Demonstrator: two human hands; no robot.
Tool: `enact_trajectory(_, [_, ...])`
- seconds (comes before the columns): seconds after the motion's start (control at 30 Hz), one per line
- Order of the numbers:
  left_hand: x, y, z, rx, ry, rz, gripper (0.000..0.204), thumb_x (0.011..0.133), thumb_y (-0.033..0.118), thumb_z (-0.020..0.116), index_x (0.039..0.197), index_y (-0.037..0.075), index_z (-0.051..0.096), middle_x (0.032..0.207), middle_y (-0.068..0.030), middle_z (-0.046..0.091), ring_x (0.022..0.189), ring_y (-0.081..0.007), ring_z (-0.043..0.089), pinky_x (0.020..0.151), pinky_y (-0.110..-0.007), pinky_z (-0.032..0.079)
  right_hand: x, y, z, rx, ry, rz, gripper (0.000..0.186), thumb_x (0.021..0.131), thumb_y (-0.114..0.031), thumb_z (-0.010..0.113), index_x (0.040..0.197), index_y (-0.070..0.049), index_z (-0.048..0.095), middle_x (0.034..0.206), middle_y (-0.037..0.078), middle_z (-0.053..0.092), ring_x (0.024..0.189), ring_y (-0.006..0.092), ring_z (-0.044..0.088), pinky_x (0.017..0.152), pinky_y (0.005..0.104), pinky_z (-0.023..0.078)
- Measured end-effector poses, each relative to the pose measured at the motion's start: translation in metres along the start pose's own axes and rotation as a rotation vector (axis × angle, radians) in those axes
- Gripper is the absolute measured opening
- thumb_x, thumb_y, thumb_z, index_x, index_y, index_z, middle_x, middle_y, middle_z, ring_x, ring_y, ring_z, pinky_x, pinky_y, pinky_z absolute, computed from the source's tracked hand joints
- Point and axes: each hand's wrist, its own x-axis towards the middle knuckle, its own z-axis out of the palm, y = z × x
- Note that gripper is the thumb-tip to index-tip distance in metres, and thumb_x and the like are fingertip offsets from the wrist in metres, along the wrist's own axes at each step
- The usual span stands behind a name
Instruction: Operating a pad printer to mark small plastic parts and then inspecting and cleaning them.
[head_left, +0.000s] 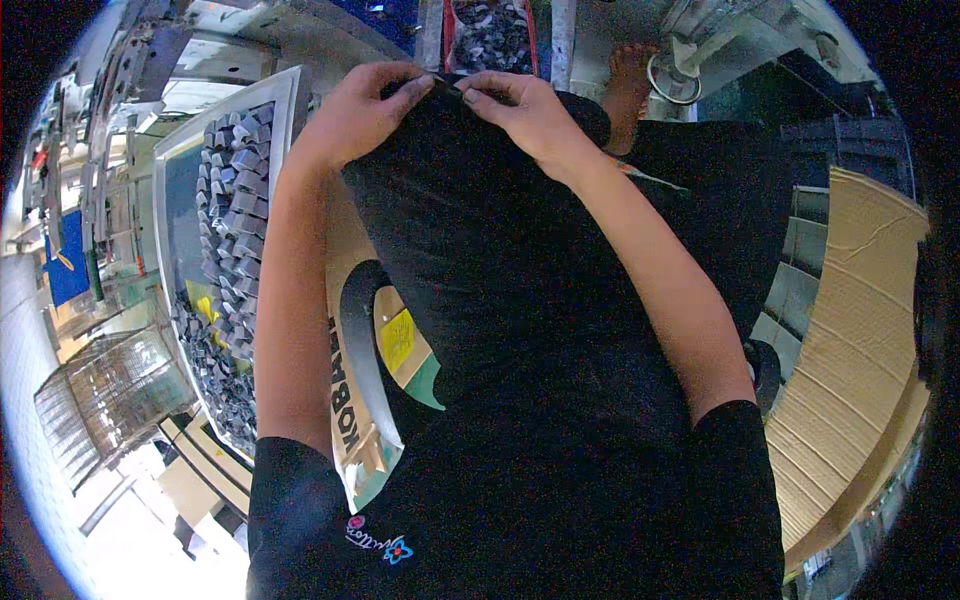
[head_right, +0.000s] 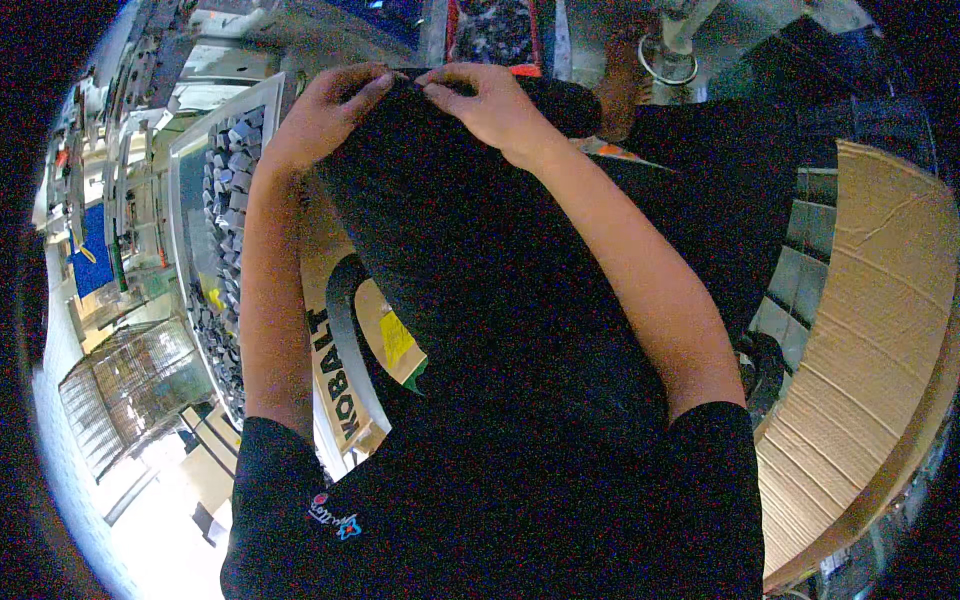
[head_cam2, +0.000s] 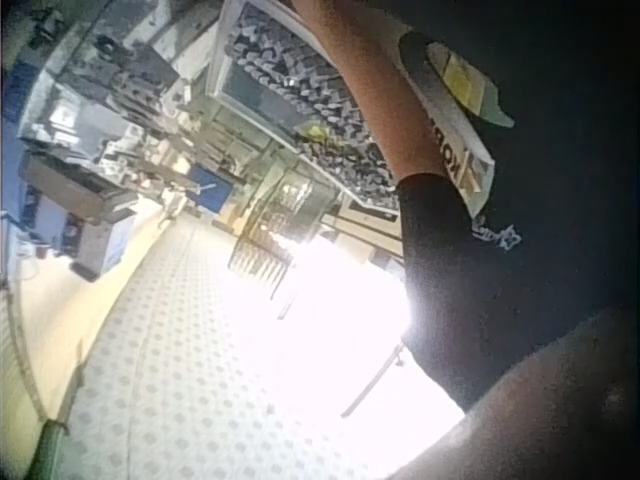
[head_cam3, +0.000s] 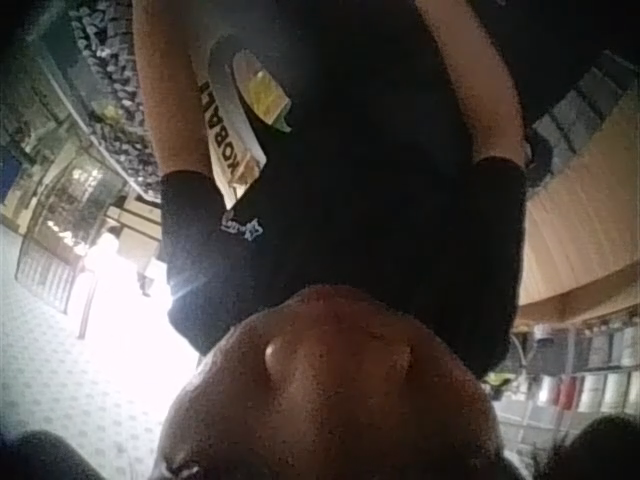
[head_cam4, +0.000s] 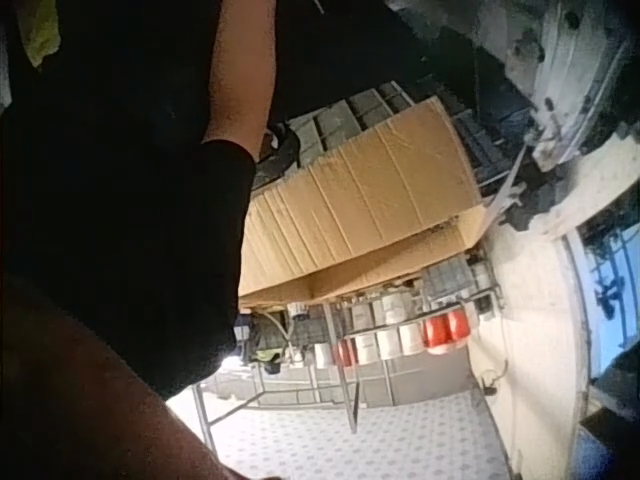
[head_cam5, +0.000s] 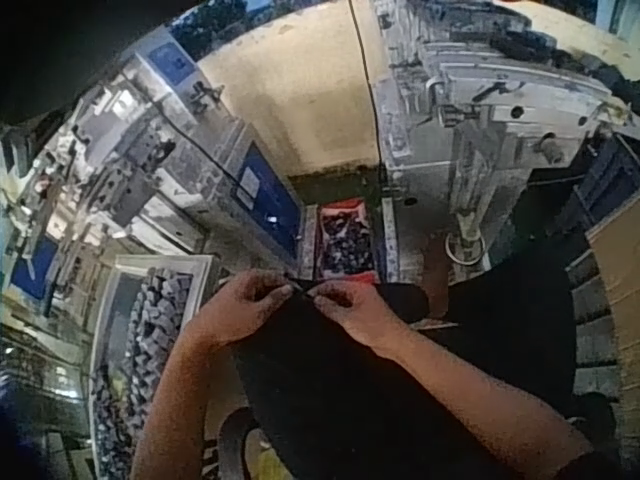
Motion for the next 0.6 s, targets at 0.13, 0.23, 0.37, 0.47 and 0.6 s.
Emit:
enact_trajectory(0.13, [0.004,0.005,0.003,0.034,-0.015,0.077,0.038,0.095,0.035,0.064,0.113,0.003,0.071,0.105,-0.0193,0.072,0.101,-0.0296,0.069,0.091,-0.036,0.05,0.001,0.005,0.002,0.303,-0.003,0.136,0.025,0.096,-0.015,0.065,0.114,0.002,0.069,0.101,0.001,0.068,0.096,0.0079,0.058,0.091,0.0253,0.045])
enact_trajectory(0.23, [0.008,0.004,0.003,0.123,-0.047,0.107,0.038,0.096,0.035,0.064,0.114,0.001,0.07,0.104,-0.0153,0.073,0.101,-0.0229,0.067,0.092,-0.034,0.049,0.001,0.005,0.001,0.411,-0.01,0.198,0.024,0.096,-0.015,0.064,0.115,0.0,0.068,0.1,0.001,0.069,0.098,0.0085,0.06,0.091,0.0254,0.046])
enact_trajectory(0.37, [0.007,0.0,0.002,0.027,-0.048,0.05,0.038,0.096,0.032,0.065,0.114,-0.001,0.07,0.105,-0.0106,0.073,0.099,-0.0161,0.065,0.093,-0.031,0.048,-0.001,-0.006,0.002,-0.153,0.036,-0.088,0.023,0.097,-0.015,0.064,0.115,-0.002,0.068,0.099,0.002,0.07,0.096,0.0099,0.063,0.09,0.0261,0.048])
enact_trajectory(0.47, [0.008,-0.001,0.001,-0.098,-0.064,-0.028,0.037,0.095,0.032,0.066,0.114,0.0,0.07,0.106,-0.0098,0.073,0.098,-0.0153,0.065,0.091,-0.029,0.048,-0.002,-0.02,0.005,-0.263,0.091,-0.169,0.022,0.093,-0.016,0.065,0.108,0.0,0.069,0.098,0.011,0.073,0.095,0.0169,0.068,0.089,0.0322,0.05])
enact_trajectory(0.6, [0.007,0.002,0.002,-0.13,-0.033,-0.059,0.037,0.094,0.032,0.067,0.113,0.0,0.071,0.105,-0.0089,0.074,0.097,-0.0143,0.064,0.091,-0.028,0.048,-0.003,-0.038,0.003,-0.307,0.225,-0.29,0.013,0.088,-0.01,0.069,0.099,-0.003,0.068,0.095,0.013,0.072,0.094,0.024,0.07,0.086,0.035,0.052])
